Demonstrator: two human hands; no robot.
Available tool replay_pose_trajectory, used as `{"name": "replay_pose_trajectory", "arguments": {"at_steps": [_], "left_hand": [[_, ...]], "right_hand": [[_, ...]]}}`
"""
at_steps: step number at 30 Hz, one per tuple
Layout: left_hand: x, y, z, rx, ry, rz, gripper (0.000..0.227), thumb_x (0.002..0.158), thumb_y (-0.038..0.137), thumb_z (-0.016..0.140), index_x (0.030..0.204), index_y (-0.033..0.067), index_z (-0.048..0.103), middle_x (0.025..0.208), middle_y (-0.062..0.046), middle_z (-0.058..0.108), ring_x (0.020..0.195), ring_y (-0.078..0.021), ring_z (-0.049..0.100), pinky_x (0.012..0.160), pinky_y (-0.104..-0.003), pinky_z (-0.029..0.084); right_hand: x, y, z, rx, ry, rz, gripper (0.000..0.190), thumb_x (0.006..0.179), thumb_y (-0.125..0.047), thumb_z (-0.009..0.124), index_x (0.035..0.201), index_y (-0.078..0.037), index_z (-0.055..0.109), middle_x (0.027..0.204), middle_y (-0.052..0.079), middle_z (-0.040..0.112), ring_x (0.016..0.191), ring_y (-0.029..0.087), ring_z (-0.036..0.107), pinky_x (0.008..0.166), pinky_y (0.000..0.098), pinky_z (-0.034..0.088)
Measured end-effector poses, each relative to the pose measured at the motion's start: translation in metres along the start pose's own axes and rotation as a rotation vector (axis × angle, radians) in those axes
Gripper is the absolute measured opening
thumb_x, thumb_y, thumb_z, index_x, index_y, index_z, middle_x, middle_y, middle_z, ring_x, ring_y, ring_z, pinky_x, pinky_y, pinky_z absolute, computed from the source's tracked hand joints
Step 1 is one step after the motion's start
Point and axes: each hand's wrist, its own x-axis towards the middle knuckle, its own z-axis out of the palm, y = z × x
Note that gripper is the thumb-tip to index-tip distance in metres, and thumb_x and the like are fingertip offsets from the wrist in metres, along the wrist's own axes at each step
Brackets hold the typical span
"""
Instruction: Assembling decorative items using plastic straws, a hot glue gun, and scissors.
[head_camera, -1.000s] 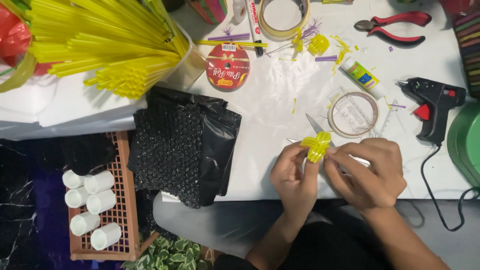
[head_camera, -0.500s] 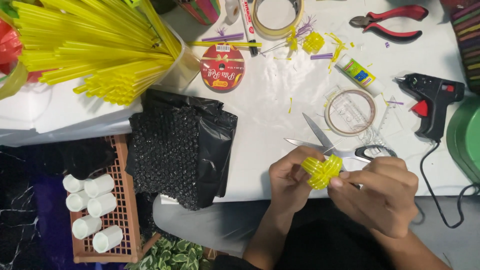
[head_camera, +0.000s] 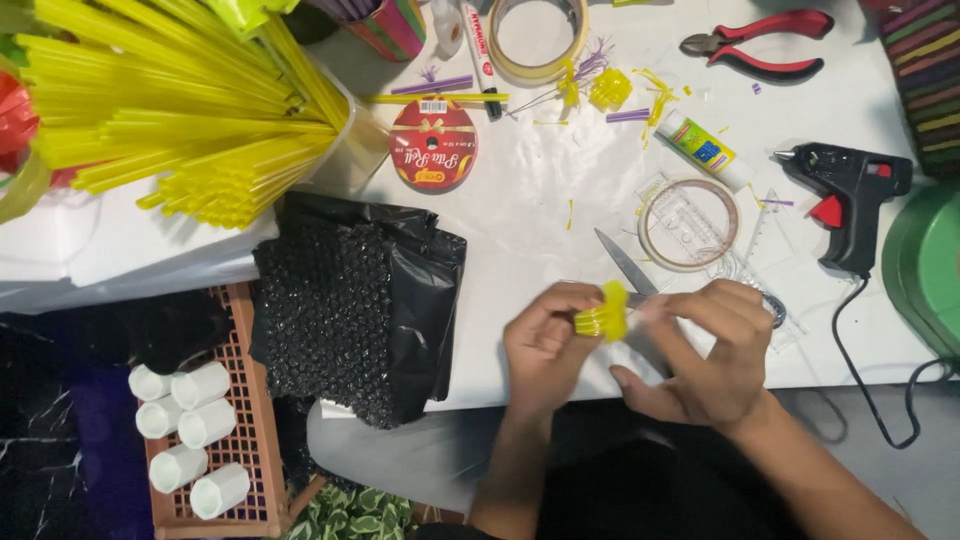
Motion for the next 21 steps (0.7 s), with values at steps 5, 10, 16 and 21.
{"name": "replay_pose_trajectory", "arguments": {"at_steps": [5, 10, 16, 21], "left_hand": [[0.062, 0.017, -0.036, 0.298, 0.059, 0.127, 0.029, 0.083, -0.014, 0.066, 0.109, -0.0001, 0.068, 0.11, -0.012, 0.068, 0.105, -0.0195, 0.065, 0.098, -0.028, 0.055], [0.129, 0.021, -0.029, 0.355, 0.062, 0.106, 0.019, 0.093, -0.006, 0.069, 0.109, 0.0039, 0.069, 0.109, -0.008, 0.072, 0.106, -0.0155, 0.069, 0.1, -0.025, 0.057], [0.137, -0.008, -0.033, 0.378, 0.1, 0.108, 0.02, 0.094, -0.004, 0.071, 0.113, 0.0019, 0.069, 0.111, -0.011, 0.072, 0.106, -0.0186, 0.07, 0.098, -0.026, 0.059], [0.136, -0.021, -0.042, 0.464, 0.227, 0.215, 0.019, 0.096, -0.001, 0.069, 0.115, 0.0016, 0.068, 0.116, -0.011, 0.068, 0.107, -0.0177, 0.067, 0.095, -0.026, 0.058]], "right_hand": [[-0.012, 0.03, -0.014, -0.033, 0.125, 0.215, 0.031, 0.099, -0.009, 0.079, 0.122, 0.008, 0.068, 0.113, 0.028, 0.062, 0.102, 0.04, 0.059, 0.089, 0.0473, 0.047], [0.016, 0.077, -0.02, 0.013, 0.038, 0.271, 0.011, 0.112, 0.006, 0.065, 0.101, 0.01, 0.067, 0.108, 0.026, 0.068, 0.099, 0.041, 0.062, 0.093, 0.0499, 0.042], [0.044, 0.121, 0.005, -0.158, -0.274, 0.435, 0.04, 0.097, -0.017, 0.079, 0.13, 0.003, 0.07, 0.117, 0.02, 0.068, 0.105, 0.041, 0.058, 0.094, 0.0487, 0.045], [0.05, 0.137, 0.025, -0.204, -0.378, 0.462, 0.037, 0.09, -0.018, 0.082, 0.123, -0.005, 0.074, 0.105, 0.013, 0.069, 0.092, 0.039, 0.06, 0.079, 0.0481, 0.048]]}}
